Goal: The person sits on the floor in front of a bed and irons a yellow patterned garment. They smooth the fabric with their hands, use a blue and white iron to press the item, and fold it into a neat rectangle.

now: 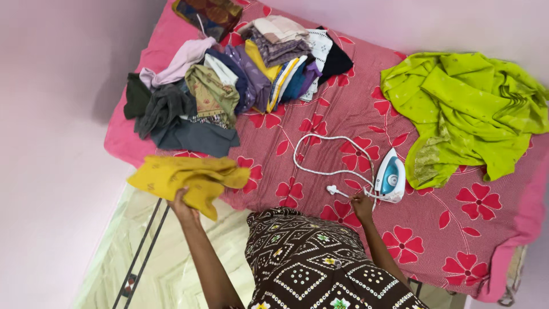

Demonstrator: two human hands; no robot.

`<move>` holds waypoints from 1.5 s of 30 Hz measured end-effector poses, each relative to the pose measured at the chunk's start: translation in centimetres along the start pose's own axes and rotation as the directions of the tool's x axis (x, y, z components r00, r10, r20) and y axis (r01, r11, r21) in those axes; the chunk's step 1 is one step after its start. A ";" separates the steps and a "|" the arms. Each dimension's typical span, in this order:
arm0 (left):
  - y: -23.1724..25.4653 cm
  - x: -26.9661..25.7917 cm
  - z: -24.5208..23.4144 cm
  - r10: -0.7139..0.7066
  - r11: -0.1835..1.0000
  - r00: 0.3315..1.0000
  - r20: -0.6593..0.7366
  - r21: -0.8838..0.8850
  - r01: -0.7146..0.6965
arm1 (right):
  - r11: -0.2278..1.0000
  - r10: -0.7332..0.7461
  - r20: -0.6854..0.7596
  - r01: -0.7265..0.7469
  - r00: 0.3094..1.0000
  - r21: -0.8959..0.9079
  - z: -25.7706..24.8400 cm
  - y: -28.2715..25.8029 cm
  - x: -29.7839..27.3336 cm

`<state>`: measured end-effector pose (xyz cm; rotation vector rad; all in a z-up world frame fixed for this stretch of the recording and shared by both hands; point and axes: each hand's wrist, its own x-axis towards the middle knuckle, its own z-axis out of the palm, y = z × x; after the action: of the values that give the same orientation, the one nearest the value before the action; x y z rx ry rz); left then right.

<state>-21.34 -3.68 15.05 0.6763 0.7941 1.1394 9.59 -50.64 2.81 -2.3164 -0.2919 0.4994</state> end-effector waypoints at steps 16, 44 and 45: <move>-18.1 -5.5 12.7 -0.443 -0.127 0.622 0.645 0.642 -0.756 | 0.988 -0.030 -0.069 0.040 0.997 0.151 -3.1 0.1 -0.9; -14.5 -15.3 1.2 -0.587 -0.176 0.809 -0.036 0.981 -0.084 | 0.913 0.393 -0.248 -0.341 0.886 0.225 -11.9 2.7 9.4; -14.7 -15.7 1.4 -0.559 -0.168 0.829 -0.028 0.982 -0.080 | 0.915 0.376 -0.312 -0.297 0.873 0.274 -12.9 3.0 9.1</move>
<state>-15.95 -22.94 7.08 1.9211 1.2799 -0.4052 23.62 -57.60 6.69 -2.1922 0.3399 0.2475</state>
